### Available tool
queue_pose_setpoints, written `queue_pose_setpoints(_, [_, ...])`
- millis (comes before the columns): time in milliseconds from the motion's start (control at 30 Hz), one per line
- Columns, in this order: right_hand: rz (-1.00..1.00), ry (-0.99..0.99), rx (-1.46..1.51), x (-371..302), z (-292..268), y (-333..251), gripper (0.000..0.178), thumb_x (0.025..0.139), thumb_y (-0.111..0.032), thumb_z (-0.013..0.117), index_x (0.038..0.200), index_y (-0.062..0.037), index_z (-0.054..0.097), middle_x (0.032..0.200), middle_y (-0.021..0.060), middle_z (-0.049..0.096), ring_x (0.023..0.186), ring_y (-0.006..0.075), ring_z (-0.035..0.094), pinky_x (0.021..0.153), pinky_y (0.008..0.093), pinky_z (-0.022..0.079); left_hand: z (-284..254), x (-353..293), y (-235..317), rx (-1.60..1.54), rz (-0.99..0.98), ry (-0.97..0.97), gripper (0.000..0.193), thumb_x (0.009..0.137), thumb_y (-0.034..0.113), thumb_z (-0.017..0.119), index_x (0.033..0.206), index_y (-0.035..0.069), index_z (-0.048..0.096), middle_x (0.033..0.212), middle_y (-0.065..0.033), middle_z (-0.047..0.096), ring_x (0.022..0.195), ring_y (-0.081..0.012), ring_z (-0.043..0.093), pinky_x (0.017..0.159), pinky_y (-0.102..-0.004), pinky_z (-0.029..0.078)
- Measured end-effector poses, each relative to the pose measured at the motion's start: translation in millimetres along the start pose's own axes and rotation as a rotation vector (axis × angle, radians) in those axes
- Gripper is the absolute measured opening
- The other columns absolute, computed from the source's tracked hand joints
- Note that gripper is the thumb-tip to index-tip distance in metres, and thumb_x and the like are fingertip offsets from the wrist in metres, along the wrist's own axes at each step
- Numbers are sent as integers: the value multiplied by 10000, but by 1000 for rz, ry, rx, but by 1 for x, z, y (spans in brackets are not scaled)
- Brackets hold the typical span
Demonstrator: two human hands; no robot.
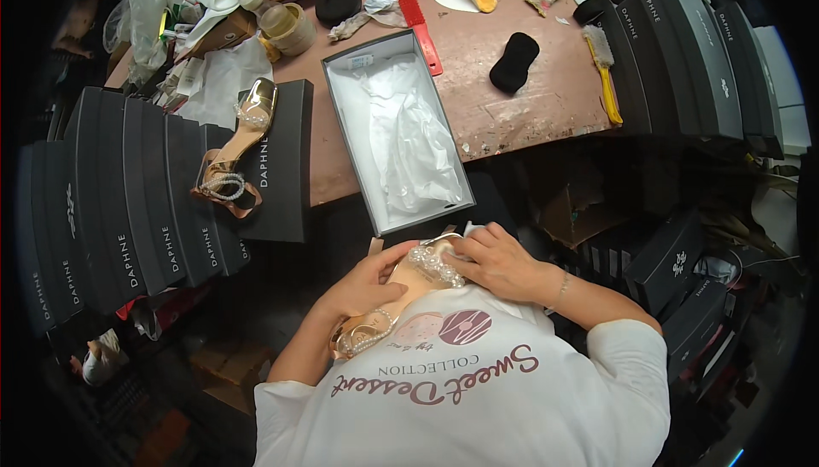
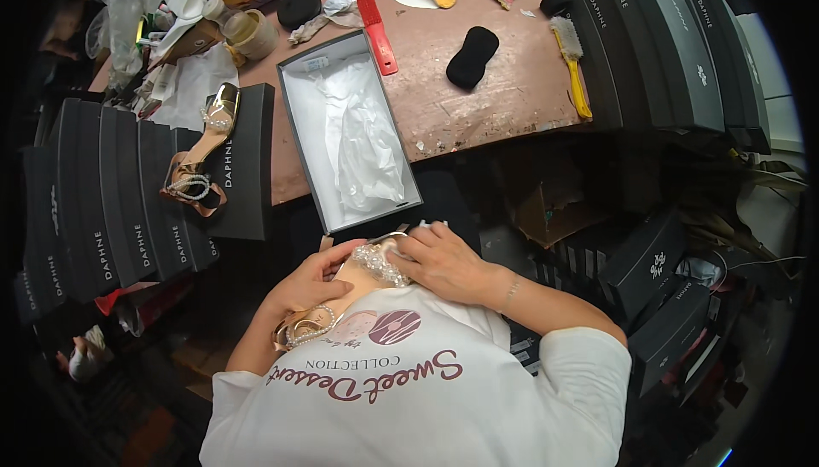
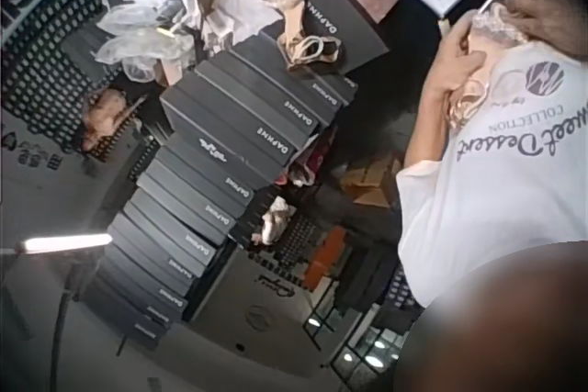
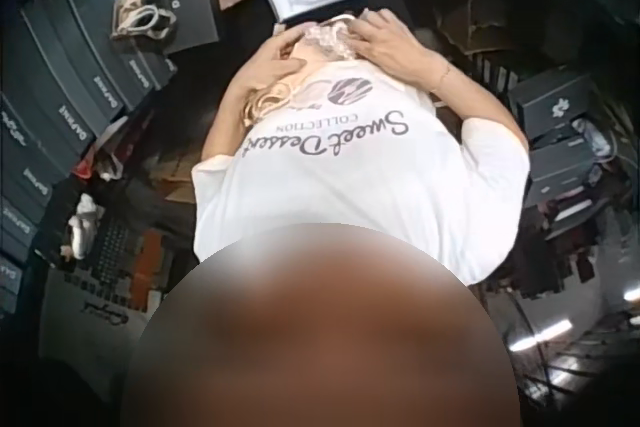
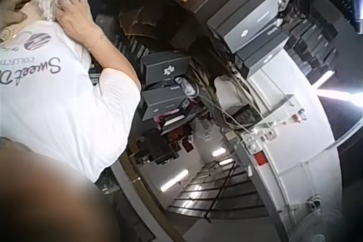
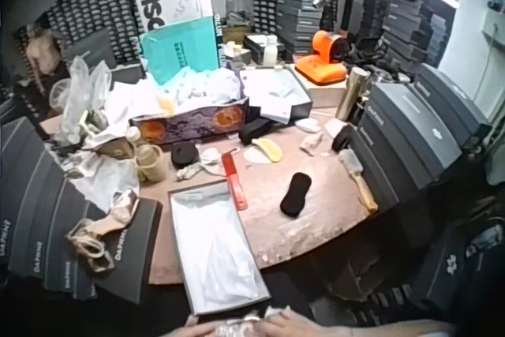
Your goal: Inspecting and packing high-heeled shoes into boxes.
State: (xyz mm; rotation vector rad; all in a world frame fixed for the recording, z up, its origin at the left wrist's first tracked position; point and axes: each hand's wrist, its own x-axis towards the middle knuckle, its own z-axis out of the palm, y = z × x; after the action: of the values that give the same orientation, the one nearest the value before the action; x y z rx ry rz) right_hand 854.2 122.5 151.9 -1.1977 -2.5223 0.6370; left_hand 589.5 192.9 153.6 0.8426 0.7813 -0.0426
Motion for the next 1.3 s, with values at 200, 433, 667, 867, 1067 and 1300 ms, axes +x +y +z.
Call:
queue_pose_setpoints(200, [32,35,-20,9,-2,9,344,859,-154,540,1189,-106,621,1026,37,560,962,203,503,816,341,373,5,5,-1,4,-6,-16,748,812,-41,549,1512,33,299,1325,-144,545,1202,-161,535,1022,-285,413])
queue_pose_setpoints(433, [53,68,6,-25,1,5,300,852,-157,552,1132,-105,648,979,38,551,938,203,507,820,348,366,3,1,10,46,-10,-13,750,804,-52,593,1502,33,332,1333,-101,547,1178,-123,536,1017,-262,401])
queue_pose_setpoints(667, [60,82,44,-25,4,3,331,845,-166,547,1157,-99,633,1005,48,562,957,205,509,824,348,369,3,0,10,56,5,-16,761,806,-70,573,1513,43,316,1348,-118,532,1193,-138,526,1015,-255,397])
queue_pose_setpoints(867, [-9,96,27,11,0,13,268,840,-166,547,1081,-116,651,985,27,556,951,197,507,819,349,373,3,5,12,269,88,-50,688,808,-29,571,1462,65,376,1314,-111,532,1175,-147,521,1007,-276,411])
queue_pose_setpoints(1067, [-54,4,14,-19,0,8,266,858,-182,542,1087,-144,670,967,19,545,941,181,502,801,334,361,-2,0,6,307,18,-36,457,810,-10,599,1254,47,508,1190,-71,552,1105,-131,524,979,-293,429])
queue_pose_setpoints(1300, [-84,63,24,19,9,12,244,853,-182,543,1049,-143,683,963,12,537,923,180,494,792,335,355,3,-2,10,418,120,7,413,743,23,587,1156,33,560,1055,-65,596,949,-151,551,869,-284,452])
